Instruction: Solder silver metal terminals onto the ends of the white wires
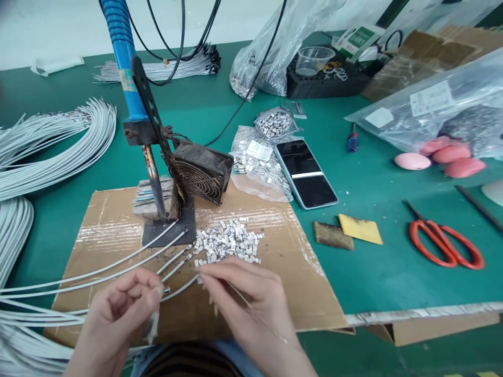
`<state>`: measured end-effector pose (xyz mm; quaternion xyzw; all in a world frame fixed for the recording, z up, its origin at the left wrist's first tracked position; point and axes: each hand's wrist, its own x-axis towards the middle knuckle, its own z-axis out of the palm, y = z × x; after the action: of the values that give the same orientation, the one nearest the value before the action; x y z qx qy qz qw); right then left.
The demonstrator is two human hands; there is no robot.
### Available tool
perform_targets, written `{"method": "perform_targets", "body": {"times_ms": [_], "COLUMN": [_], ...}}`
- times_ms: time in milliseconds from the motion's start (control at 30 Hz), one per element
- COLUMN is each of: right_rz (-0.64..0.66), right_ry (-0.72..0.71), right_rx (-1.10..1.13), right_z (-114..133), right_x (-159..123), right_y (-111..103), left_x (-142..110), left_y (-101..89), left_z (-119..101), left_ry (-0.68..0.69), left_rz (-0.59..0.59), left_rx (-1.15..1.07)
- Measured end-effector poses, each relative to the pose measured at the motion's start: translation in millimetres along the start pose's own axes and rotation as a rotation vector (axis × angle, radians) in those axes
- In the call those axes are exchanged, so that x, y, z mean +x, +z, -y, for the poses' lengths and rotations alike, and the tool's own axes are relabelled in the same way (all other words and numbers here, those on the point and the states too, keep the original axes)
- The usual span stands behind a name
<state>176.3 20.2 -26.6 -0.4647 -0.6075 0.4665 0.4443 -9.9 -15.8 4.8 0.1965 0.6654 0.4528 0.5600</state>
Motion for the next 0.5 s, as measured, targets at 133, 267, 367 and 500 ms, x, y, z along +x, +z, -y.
{"method": "perform_targets", "body": {"times_ms": [133,267,367,500], "right_rz": [0.088,0.110,0.105,0.082], "right_ry": [0.338,0.479,0.568,0.609], "right_rx": [0.321,0.486,0.512,0.566], "right_z": [-8,-3,9,18], "right_x": [-8,-12,-11,-8], "right_y": [27,40,38,36], "left_x": [-3,-6,-7,-9], "left_y": [4.6,5.9,6.1,6.6], "left_z": [9,17,24,32], "left_ry": [0.125,0.221,0.306,0.401], "left_rz": [-0.064,-0.076,-0.104,-0.123], "left_rx": [0.088,0.162,0.219,0.283]}}
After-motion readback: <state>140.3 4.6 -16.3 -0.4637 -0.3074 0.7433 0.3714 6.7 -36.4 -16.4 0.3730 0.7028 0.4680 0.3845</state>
